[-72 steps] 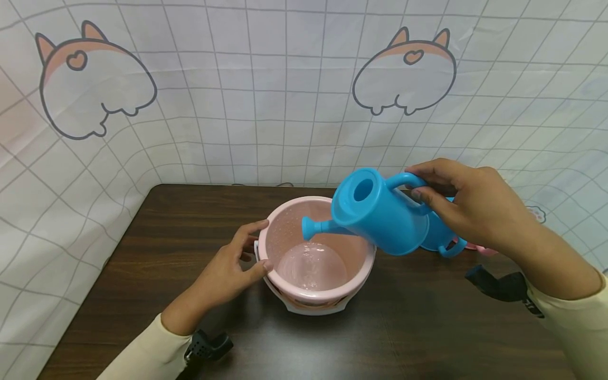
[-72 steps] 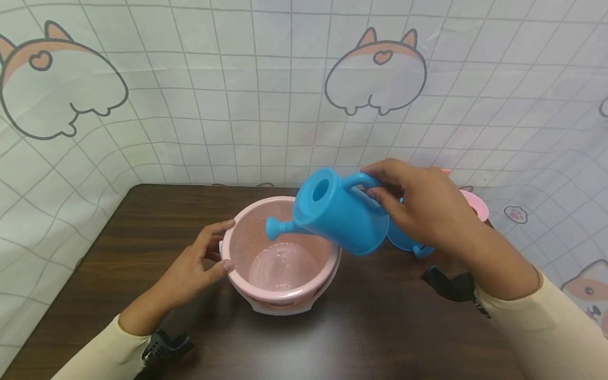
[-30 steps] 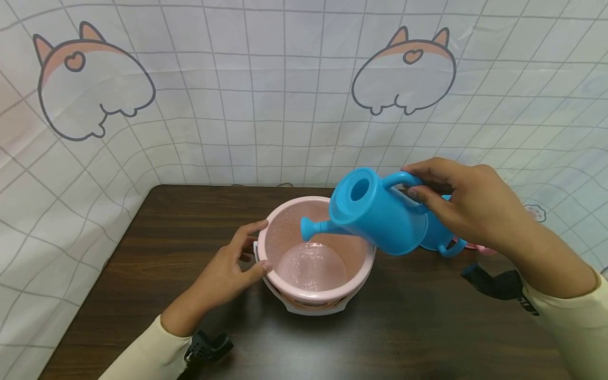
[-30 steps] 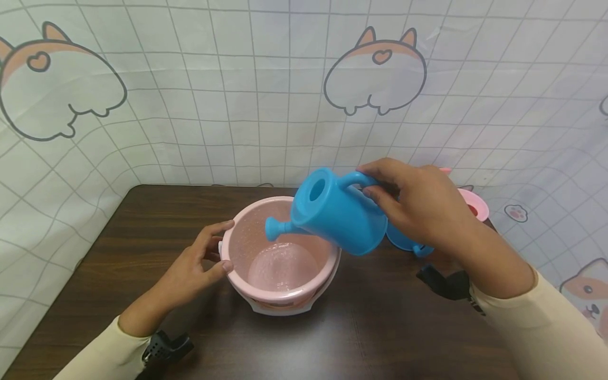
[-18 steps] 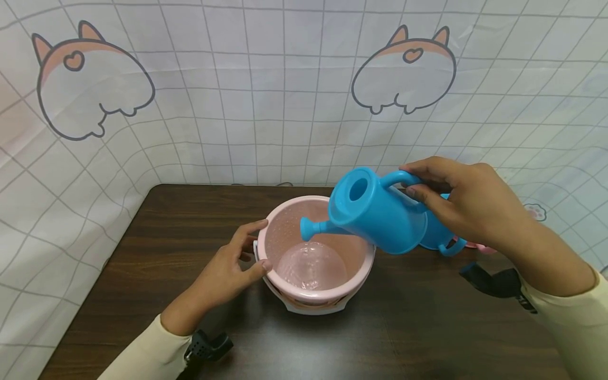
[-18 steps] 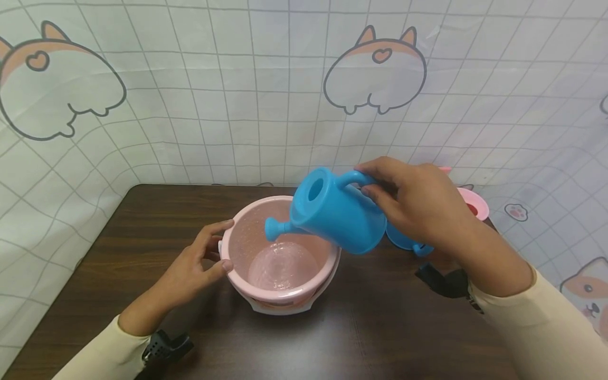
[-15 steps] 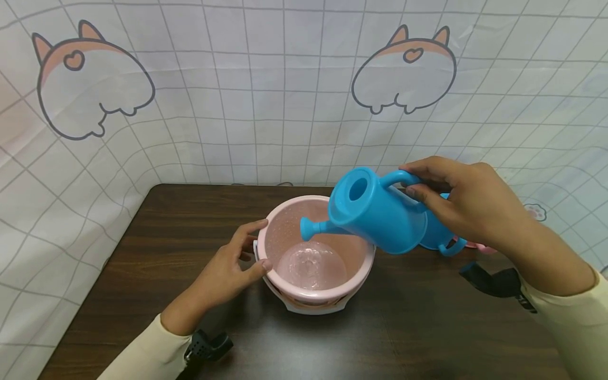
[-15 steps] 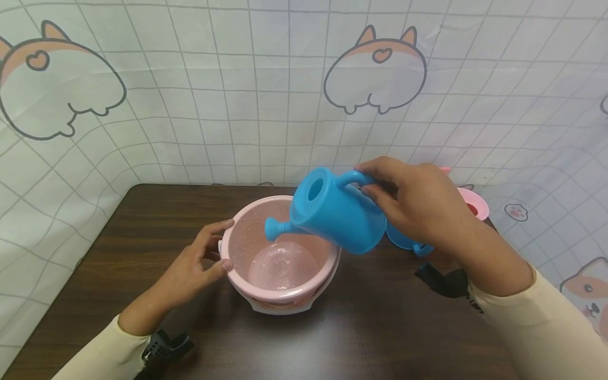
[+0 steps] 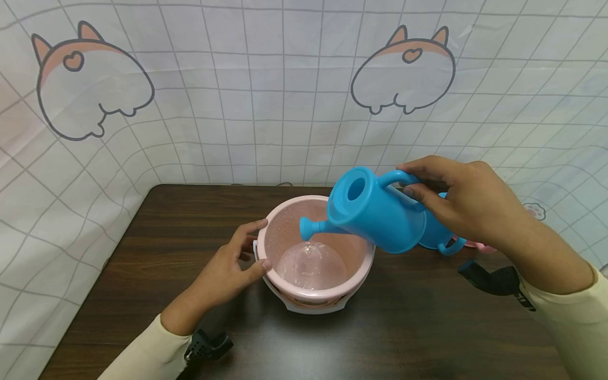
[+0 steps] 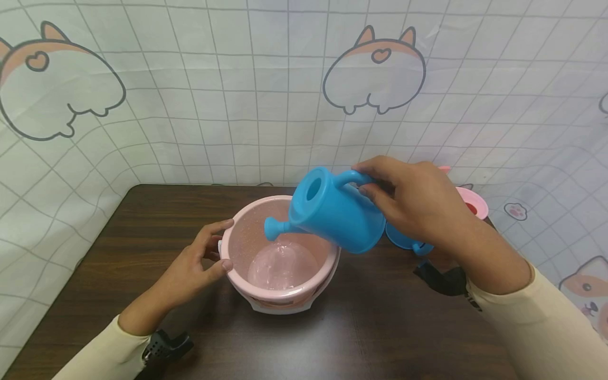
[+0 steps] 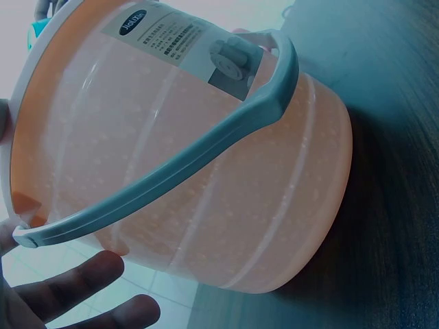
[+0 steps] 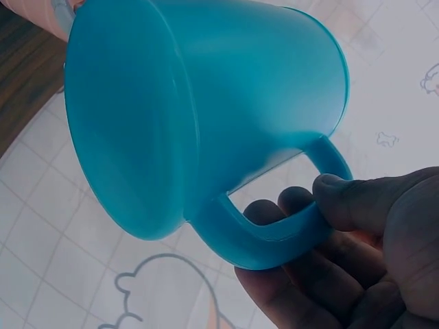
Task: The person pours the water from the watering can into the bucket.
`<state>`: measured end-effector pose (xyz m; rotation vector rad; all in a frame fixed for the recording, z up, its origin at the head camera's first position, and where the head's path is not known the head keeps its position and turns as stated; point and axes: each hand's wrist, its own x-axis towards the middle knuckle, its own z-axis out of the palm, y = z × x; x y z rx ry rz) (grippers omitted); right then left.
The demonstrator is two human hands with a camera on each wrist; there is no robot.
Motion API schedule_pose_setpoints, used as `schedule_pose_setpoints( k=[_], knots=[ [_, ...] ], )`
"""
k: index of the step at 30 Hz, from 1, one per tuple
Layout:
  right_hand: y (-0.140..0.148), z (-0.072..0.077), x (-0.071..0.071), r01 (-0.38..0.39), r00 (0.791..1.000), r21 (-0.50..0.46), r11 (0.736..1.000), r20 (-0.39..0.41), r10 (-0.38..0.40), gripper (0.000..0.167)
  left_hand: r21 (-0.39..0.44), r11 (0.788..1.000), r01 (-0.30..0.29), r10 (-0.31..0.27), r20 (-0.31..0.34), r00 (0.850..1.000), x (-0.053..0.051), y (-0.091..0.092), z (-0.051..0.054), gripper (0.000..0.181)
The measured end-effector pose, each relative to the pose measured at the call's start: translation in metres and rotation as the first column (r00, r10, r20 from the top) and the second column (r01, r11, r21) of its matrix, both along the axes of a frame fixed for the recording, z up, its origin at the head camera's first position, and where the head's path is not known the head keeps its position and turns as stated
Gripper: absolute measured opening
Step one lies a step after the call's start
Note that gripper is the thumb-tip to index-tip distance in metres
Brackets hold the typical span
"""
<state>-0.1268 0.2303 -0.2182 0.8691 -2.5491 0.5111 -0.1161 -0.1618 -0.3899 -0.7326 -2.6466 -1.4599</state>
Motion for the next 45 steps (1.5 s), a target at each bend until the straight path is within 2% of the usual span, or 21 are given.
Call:
schedule_pose_setpoints(
  k=[28, 45],
  knots=[
    [-0.005, 0.009, -0.002, 0.003, 0.998, 0.029, 1.000, 0.061, -0.004, 0.034, 0.016, 1.000, 0.007, -0.007, -0.004, 1.000, -0.001, 0.000, 0.000, 0.069],
    [-0.009, 0.012, -0.007, 0.003, 0.998, 0.067, 0.998, 0.060, -0.007, 0.036, 0.016, 1.000, 0.005, -0.004, -0.013, 1.000, -0.002, 0.000, -0.001, 0.069]
  ],
)
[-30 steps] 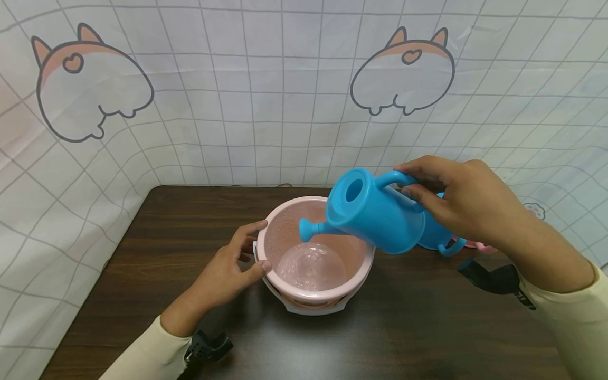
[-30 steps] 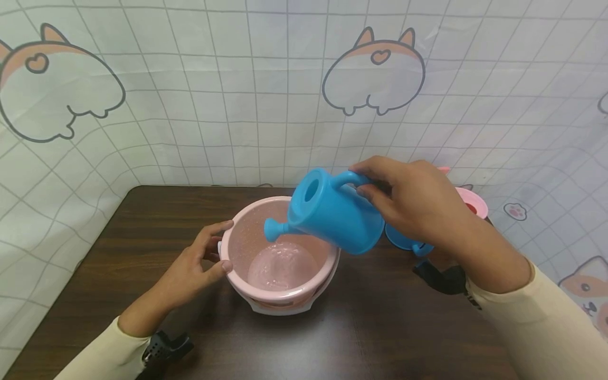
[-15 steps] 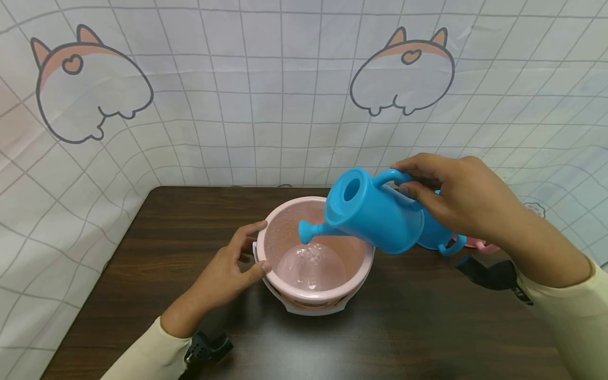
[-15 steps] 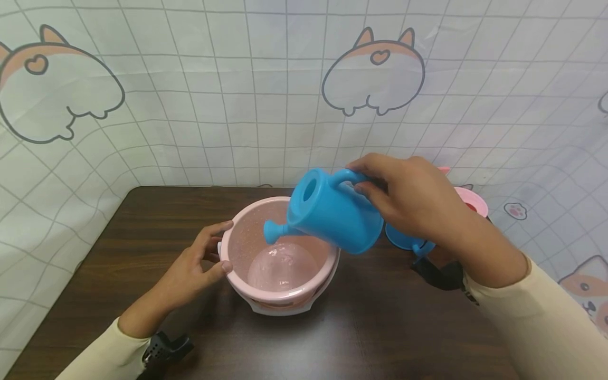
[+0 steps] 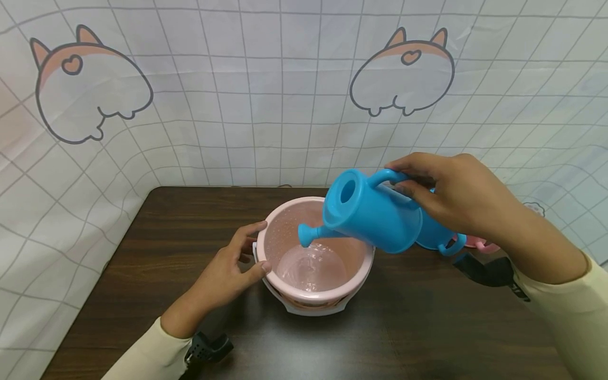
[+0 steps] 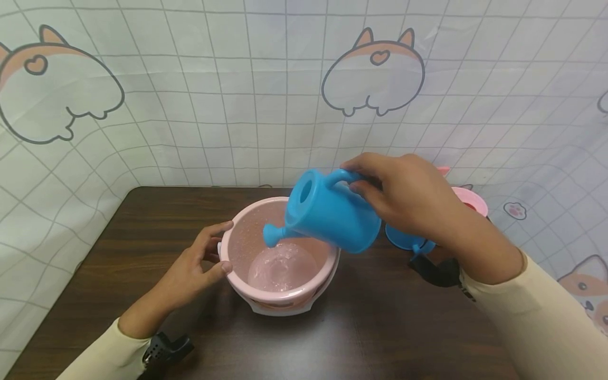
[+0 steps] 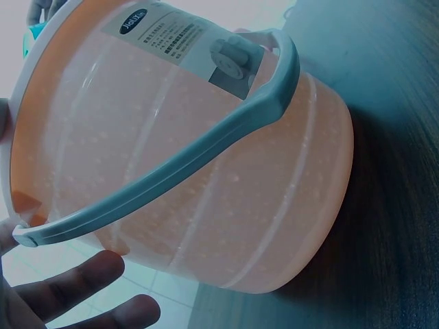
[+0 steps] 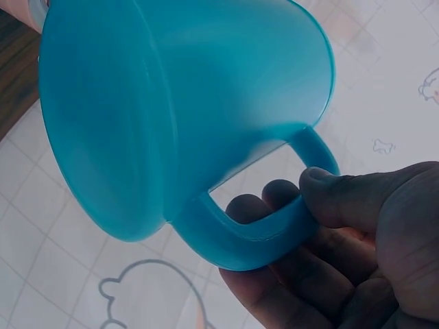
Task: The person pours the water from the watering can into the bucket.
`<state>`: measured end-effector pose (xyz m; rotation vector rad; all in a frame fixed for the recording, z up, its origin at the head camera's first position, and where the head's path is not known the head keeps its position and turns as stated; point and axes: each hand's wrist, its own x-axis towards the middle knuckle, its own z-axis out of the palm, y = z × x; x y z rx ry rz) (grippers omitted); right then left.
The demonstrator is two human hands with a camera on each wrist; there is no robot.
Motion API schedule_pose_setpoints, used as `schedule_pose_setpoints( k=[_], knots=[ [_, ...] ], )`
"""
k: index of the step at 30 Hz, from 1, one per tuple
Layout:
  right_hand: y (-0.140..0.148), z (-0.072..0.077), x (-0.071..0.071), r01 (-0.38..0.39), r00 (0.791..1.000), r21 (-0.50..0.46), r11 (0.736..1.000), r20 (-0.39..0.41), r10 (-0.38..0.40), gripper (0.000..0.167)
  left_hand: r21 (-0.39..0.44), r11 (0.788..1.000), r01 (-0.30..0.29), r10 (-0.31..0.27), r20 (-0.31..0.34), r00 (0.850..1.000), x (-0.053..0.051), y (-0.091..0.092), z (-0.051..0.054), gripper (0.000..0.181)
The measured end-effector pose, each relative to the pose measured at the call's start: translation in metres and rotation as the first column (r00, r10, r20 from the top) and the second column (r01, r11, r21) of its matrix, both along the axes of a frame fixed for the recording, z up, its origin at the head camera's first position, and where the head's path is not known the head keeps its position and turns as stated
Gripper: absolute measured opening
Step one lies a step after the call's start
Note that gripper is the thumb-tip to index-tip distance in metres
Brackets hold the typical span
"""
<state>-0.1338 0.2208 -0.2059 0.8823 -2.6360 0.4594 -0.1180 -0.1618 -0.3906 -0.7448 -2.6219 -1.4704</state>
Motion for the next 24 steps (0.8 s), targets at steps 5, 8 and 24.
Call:
schedule_pose_setpoints(
  k=[5, 8, 24],
  knots=[
    [-0.0018, 0.0011, 0.0000, 0.006, 1.000, 0.012, 1.000, 0.004, -0.006, 0.035, 0.003, 1.000, 0.002, -0.002, -0.001, 1.000, -0.0001, -0.0001, -0.0002, 0.069],
    [-0.0024, 0.0017, -0.0003, 0.004, 1.000, 0.013, 1.000, 0.003, -0.004, 0.035, 0.004, 1.000, 0.003, -0.003, 0.003, 1.000, -0.0001, -0.0002, -0.0003, 0.069],
    [-0.0075, 0.0057, -0.0035, -0.030, 1.000, 0.028, 0.999, -0.007, 0.030, 0.034, 0.001, 1.000, -0.006, 0.006, 0.010, 1.000, 0.0004, 0.0006, 0.0009, 0.069]
  ],
)
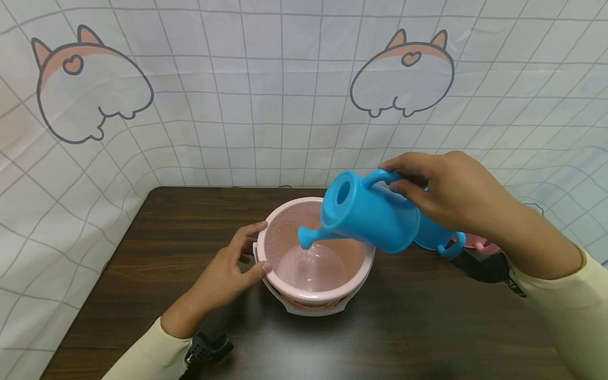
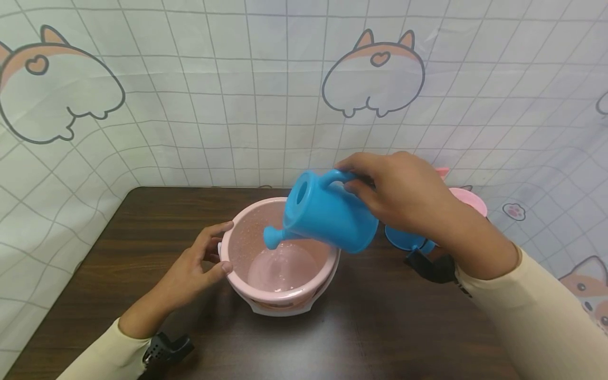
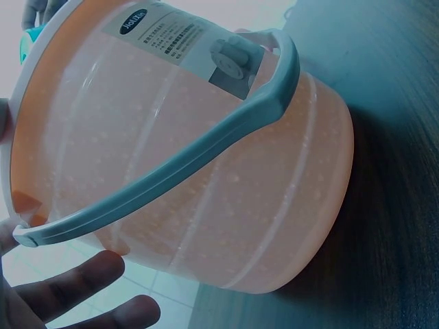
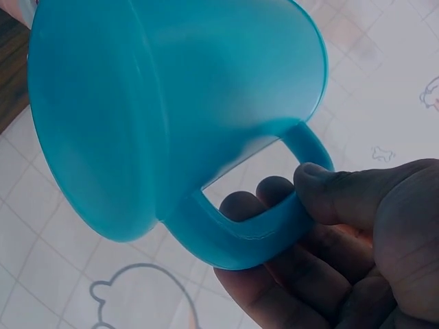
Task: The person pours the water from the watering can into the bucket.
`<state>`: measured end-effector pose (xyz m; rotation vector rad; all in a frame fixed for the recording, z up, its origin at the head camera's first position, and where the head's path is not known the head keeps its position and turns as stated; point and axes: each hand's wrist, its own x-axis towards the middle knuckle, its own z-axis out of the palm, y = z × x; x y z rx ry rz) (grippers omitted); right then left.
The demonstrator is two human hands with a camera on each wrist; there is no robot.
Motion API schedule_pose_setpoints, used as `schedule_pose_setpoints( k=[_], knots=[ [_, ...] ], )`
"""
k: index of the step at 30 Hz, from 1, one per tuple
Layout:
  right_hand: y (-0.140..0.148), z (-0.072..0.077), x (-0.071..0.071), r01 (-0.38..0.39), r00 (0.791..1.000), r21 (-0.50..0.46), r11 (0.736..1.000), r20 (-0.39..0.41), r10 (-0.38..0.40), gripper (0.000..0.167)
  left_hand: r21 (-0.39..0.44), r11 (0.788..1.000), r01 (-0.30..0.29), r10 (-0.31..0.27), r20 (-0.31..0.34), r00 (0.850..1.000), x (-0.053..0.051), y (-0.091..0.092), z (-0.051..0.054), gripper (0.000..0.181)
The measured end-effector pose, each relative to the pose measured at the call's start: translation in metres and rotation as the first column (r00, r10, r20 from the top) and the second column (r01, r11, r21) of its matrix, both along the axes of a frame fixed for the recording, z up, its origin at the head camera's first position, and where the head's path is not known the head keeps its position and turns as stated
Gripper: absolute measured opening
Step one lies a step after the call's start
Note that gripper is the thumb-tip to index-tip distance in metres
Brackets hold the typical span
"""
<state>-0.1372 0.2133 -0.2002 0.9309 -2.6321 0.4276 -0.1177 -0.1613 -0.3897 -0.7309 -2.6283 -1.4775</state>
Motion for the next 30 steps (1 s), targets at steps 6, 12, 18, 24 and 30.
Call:
schedule_pose_setpoints(
  k=[6, 12, 18, 24, 30],
  knots=[
    [-0.003, 0.003, 0.001, 0.016, 1.000, 0.032, 0.999, 0.022, -0.016, 0.033, 0.000, 1.000, 0.001, -0.001, -0.005, 1.000, 0.000, 0.000, 0.001, 0.069],
    [-0.009, 0.007, 0.002, 0.039, 0.998, 0.074, 0.997, 0.044, -0.042, 0.034, -0.004, 1.000, -0.006, 0.006, -0.001, 1.000, 0.000, 0.000, 0.001, 0.069],
    [-0.014, 0.010, 0.002, 0.052, 0.996, 0.105, 0.993, 0.067, -0.059, 0.034, -0.019, 1.000, -0.008, 0.008, 0.000, 1.000, 0.000, 0.000, 0.001, 0.069],
    [-0.023, 0.015, 0.002, 0.065, 0.993, 0.143, 0.988, 0.085, -0.078, 0.034, -0.019, 1.000, -0.009, 0.009, 0.001, 1.000, 0.000, -0.001, 0.001, 0.069],
    [-0.030, 0.019, 0.001, 0.057, 0.994, 0.183, 0.981, 0.087, -0.073, 0.034, -0.014, 1.000, -0.006, 0.006, -0.001, 1.000, 0.000, -0.001, 0.001, 0.068]
  ],
)
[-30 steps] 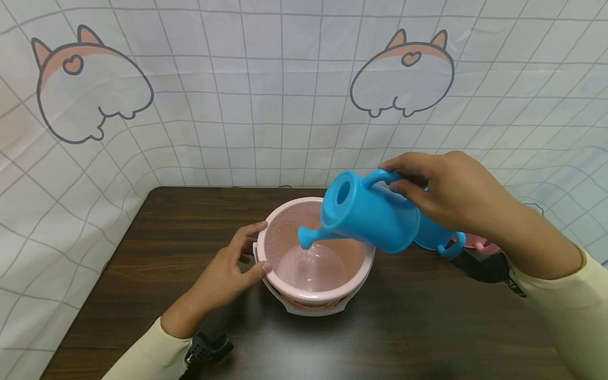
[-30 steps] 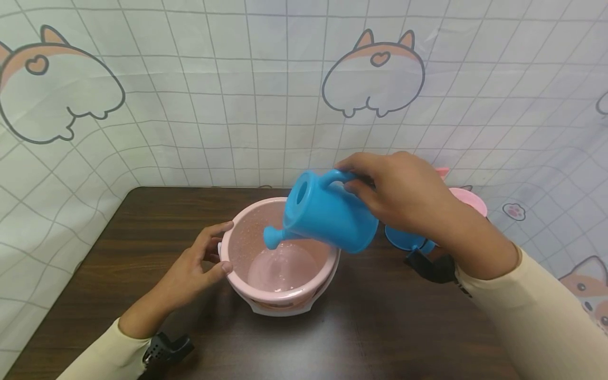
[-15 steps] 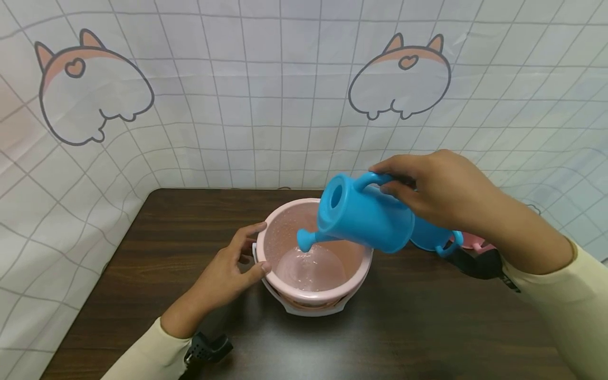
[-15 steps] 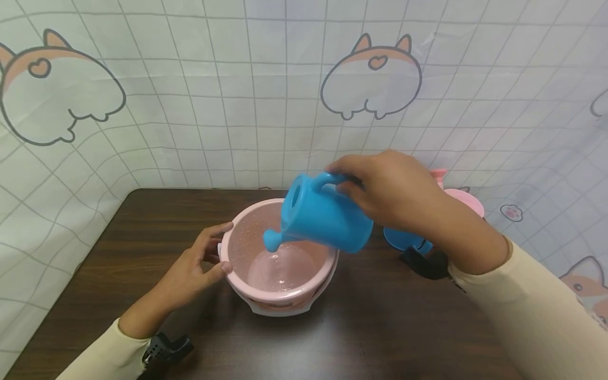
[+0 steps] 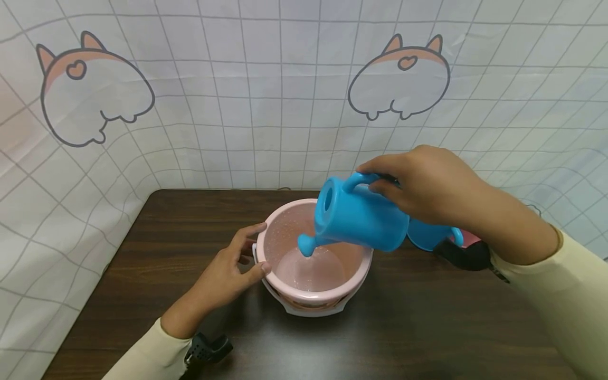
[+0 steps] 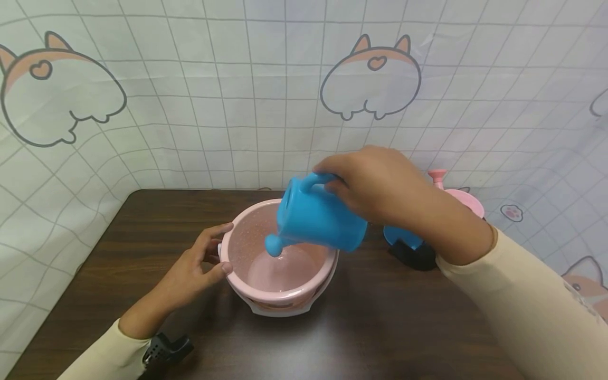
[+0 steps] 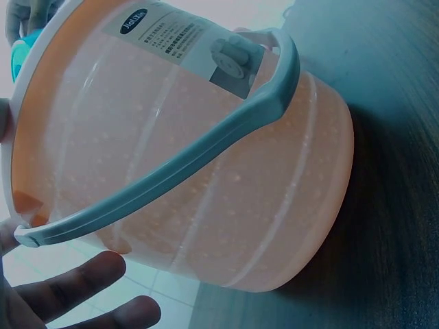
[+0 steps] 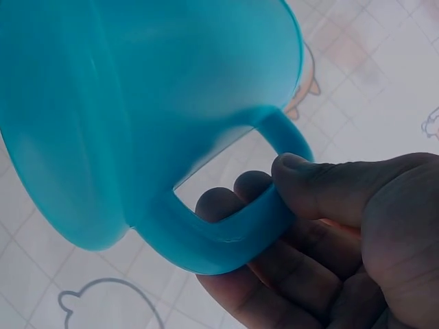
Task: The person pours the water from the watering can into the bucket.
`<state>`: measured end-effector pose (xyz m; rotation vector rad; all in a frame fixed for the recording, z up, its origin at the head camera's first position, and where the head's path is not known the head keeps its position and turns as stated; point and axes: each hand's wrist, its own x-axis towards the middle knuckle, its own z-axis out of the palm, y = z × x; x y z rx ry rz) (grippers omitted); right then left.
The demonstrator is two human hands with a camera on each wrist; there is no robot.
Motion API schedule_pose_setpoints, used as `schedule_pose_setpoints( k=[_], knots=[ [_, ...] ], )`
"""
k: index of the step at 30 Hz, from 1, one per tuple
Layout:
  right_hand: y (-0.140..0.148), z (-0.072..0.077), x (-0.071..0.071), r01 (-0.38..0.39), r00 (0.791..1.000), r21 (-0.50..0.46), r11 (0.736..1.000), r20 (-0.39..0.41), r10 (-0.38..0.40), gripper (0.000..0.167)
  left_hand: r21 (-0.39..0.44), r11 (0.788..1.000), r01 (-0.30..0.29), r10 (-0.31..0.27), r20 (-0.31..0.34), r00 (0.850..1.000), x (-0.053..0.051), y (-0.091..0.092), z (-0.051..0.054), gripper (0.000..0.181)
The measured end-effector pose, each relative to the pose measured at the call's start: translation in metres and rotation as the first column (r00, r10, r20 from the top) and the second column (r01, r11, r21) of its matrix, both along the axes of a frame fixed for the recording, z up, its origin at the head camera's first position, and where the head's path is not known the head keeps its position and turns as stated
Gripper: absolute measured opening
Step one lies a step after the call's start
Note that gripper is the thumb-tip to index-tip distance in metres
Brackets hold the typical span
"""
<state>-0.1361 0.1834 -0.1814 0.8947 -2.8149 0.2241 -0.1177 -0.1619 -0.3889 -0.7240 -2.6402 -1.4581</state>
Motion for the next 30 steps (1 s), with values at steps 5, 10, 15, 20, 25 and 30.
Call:
schedule_pose_setpoints(
  k=[5, 10, 15, 20, 25, 30],
  knots=[
    [-0.002, 0.001, -0.001, -0.006, 1.000, 0.023, 1.000, 0.003, 0.006, 0.035, 0.004, 1.000, -0.003, 0.003, -0.002, 1.000, 0.000, 0.000, -0.001, 0.068],
    [-0.005, 0.002, -0.001, -0.010, 1.000, 0.034, 0.999, 0.014, 0.010, 0.034, 0.007, 1.000, -0.001, 0.001, -0.004, 1.000, 0.000, 0.001, -0.002, 0.068],
    [-0.008, 0.004, -0.002, -0.021, 1.000, 0.048, 0.999, 0.022, 0.020, 0.034, 0.007, 1.000, -0.001, 0.001, -0.001, 1.000, 0.000, 0.001, -0.002, 0.068],
    [-0.012, 0.005, -0.002, -0.037, 0.999, 0.063, 0.997, 0.036, 0.035, 0.034, 0.011, 1.000, 0.004, -0.004, -0.004, 1.000, 0.000, 0.001, -0.001, 0.068],
    [-0.016, 0.008, -0.003, -0.056, 0.998, 0.090, 0.994, 0.046, 0.052, 0.033, 0.011, 1.000, 0.004, -0.004, -0.005, 1.000, 0.001, 0.001, -0.001, 0.068],
    [-0.020, 0.010, -0.003, -0.061, 0.997, 0.114, 0.992, 0.048, 0.056, 0.035, 0.008, 1.000, 0.003, -0.003, -0.008, 1.000, 0.000, 0.001, -0.002, 0.068]
  ],
)
